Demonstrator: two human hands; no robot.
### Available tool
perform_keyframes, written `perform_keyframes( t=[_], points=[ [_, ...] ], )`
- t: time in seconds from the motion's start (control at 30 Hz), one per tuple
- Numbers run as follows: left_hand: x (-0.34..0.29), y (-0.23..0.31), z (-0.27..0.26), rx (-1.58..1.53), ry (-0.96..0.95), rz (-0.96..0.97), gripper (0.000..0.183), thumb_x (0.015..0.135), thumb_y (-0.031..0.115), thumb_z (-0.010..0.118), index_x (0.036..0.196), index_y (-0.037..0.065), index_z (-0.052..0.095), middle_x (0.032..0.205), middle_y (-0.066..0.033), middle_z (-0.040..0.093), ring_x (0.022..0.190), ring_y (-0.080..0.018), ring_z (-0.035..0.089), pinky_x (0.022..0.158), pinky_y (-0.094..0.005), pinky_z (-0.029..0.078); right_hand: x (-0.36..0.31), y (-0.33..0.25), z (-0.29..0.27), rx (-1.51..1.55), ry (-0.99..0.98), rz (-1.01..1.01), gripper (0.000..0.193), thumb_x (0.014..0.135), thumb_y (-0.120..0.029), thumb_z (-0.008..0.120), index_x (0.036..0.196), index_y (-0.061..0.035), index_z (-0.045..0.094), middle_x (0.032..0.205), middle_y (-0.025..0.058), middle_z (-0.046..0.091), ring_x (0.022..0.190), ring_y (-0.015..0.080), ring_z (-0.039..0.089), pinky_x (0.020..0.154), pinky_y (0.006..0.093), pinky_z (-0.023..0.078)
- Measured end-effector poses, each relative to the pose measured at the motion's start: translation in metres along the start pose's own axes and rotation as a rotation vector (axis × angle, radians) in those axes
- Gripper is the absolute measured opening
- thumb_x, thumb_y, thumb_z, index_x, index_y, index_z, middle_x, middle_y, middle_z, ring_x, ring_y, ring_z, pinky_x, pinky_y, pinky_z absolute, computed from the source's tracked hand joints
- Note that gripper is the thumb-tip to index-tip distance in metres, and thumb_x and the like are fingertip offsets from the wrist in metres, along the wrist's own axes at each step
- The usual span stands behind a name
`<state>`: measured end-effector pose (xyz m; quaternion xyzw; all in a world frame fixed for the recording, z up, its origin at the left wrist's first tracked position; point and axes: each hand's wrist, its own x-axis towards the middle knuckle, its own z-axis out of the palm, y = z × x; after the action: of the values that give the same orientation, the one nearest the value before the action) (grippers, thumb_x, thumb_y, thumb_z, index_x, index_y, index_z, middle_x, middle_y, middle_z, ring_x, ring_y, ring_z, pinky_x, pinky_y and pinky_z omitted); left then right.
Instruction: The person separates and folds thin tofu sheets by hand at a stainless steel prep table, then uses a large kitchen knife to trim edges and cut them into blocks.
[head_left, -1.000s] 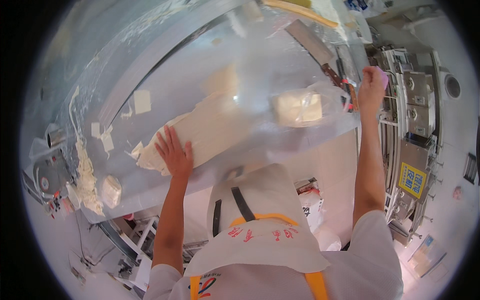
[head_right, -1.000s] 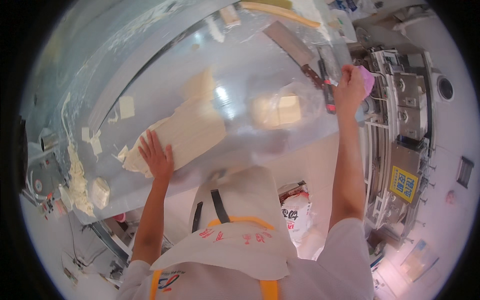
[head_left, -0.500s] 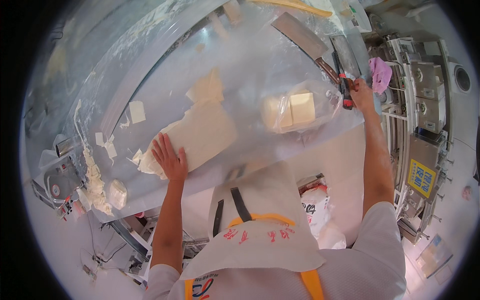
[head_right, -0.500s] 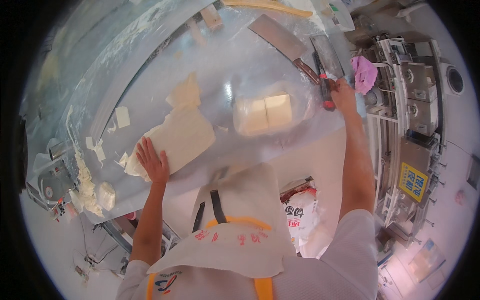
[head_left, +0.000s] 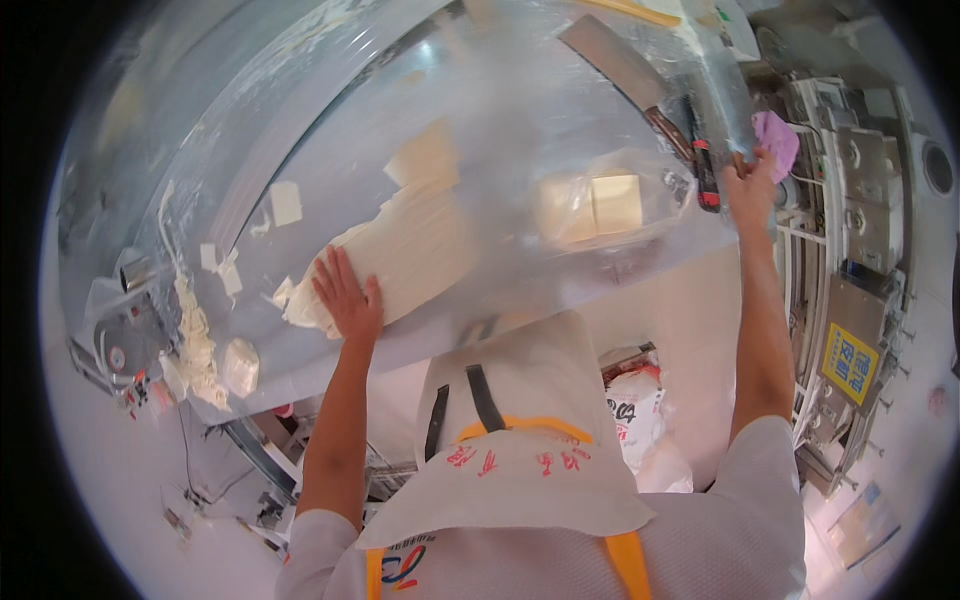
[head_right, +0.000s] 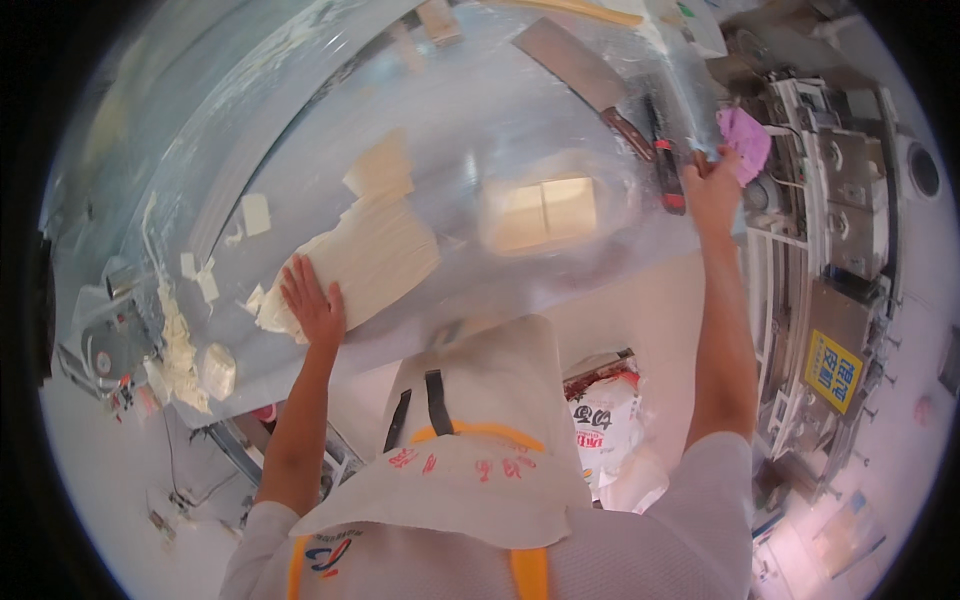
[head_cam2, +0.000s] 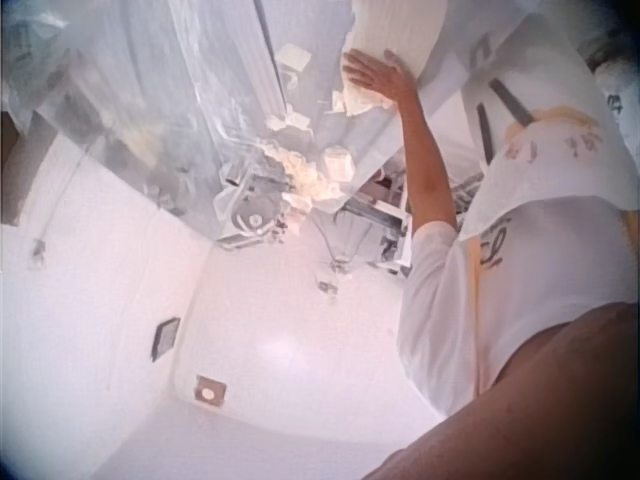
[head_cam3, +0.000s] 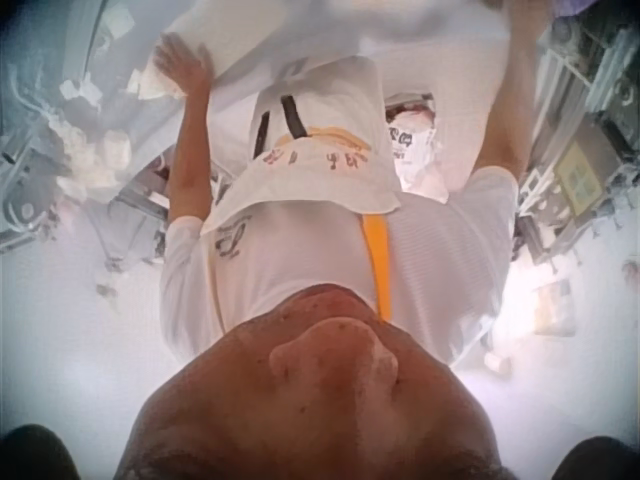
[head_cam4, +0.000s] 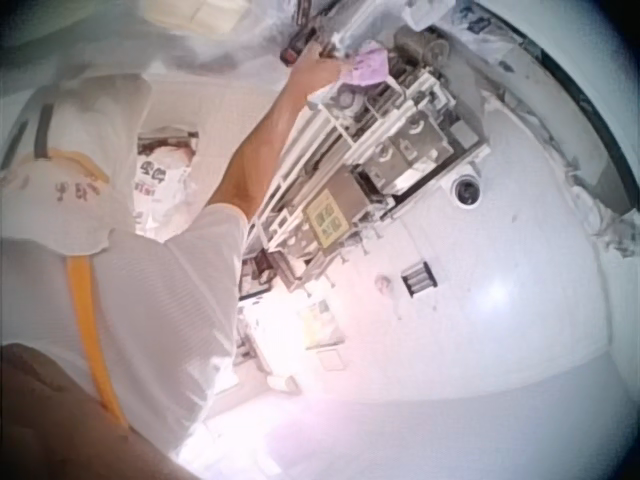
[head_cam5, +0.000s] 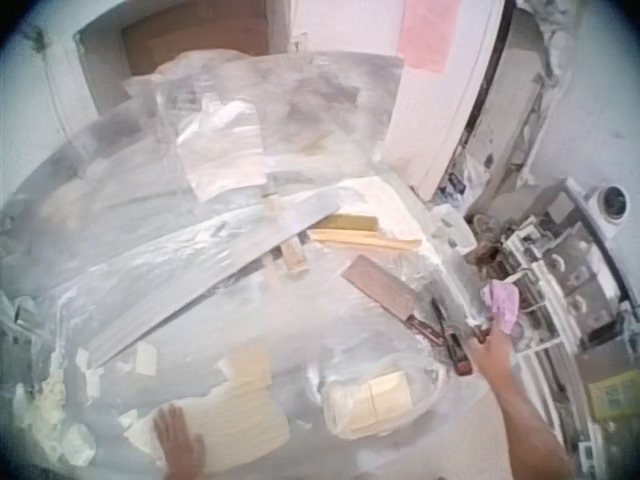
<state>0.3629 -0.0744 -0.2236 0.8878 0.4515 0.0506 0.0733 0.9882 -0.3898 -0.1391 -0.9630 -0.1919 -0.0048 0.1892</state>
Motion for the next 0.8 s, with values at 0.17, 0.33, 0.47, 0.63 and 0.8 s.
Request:
perform_keyframes(
  t=[0.17,0.33,0.47,0.63,0.8],
  points=[
    [0.006,-0.003,-0.004,-0.007,0.024,0.031,0.084,0.101,0.035,0.064,0.172,0.007,0.028,0.180,-0.0136,0.025,0.167,-0.0411,0.014,0.133,-0.0616,0.004,-0.087,-0.027,-0.066,0.600,0.049,-0.064,0.045,0.107,-0.017,0.068,0.148,-0.0065,0.054,0.095,0.0013,0.065,0.075,0.0085,0.057,0.065,0.0254,0.048],
    [0.000,-0.013,-0.003,-0.044,0.001,-0.005,0.079,0.106,0.039,0.056,0.172,0.006,0.027,0.179,-0.0126,0.025,0.167,-0.0407,0.013,0.133,-0.0593,0.001,-0.217,-0.199,-0.149,0.796,-0.110,0.286,0.031,0.113,-0.035,0.062,0.122,-0.0066,0.057,0.071,0.0040,0.061,0.046,0.0081,0.055,0.031,0.0245,0.038],
    [-0.002,-0.028,-0.001,-0.276,0.102,-0.011,0.070,0.110,0.030,0.051,0.170,0.003,0.029,0.178,-0.0131,0.029,0.166,-0.0397,0.017,0.134,-0.0566,0.006,-0.317,-0.282,-0.119,0.669,-0.382,0.158,0.017,0.112,-0.021,0.064,0.123,-0.0084,0.066,0.063,-0.0016,0.059,0.046,0.0047,0.048,0.042,0.0242,0.035],
    [-0.002,-0.058,0.006,-0.175,0.060,0.074,0.062,0.110,0.020,0.051,0.167,0.002,0.035,0.175,-0.0152,0.033,0.164,-0.0352,0.025,0.134,-0.0559,0.013,-0.399,-0.348,0.036,0.458,-0.482,-0.462,0.010,0.106,-0.006,0.059,0.111,0.0016,0.059,0.101,0.0270,0.061,0.081,0.0507,0.060,0.074,0.0571,0.050],
    [-0.002,-0.062,0.007,-0.199,0.094,0.087,0.059,0.109,0.021,0.052,0.164,0.002,0.041,0.172,-0.0161,0.038,0.163,-0.0346,0.029,0.134,-0.0567,0.014,-0.447,-0.389,0.115,0.265,-0.598,-0.326,0.016,0.106,-0.009,0.057,0.112,0.0012,0.046,0.107,0.0294,0.060,0.088,0.0547,0.064,0.074,0.0613,0.052]
  ],
)
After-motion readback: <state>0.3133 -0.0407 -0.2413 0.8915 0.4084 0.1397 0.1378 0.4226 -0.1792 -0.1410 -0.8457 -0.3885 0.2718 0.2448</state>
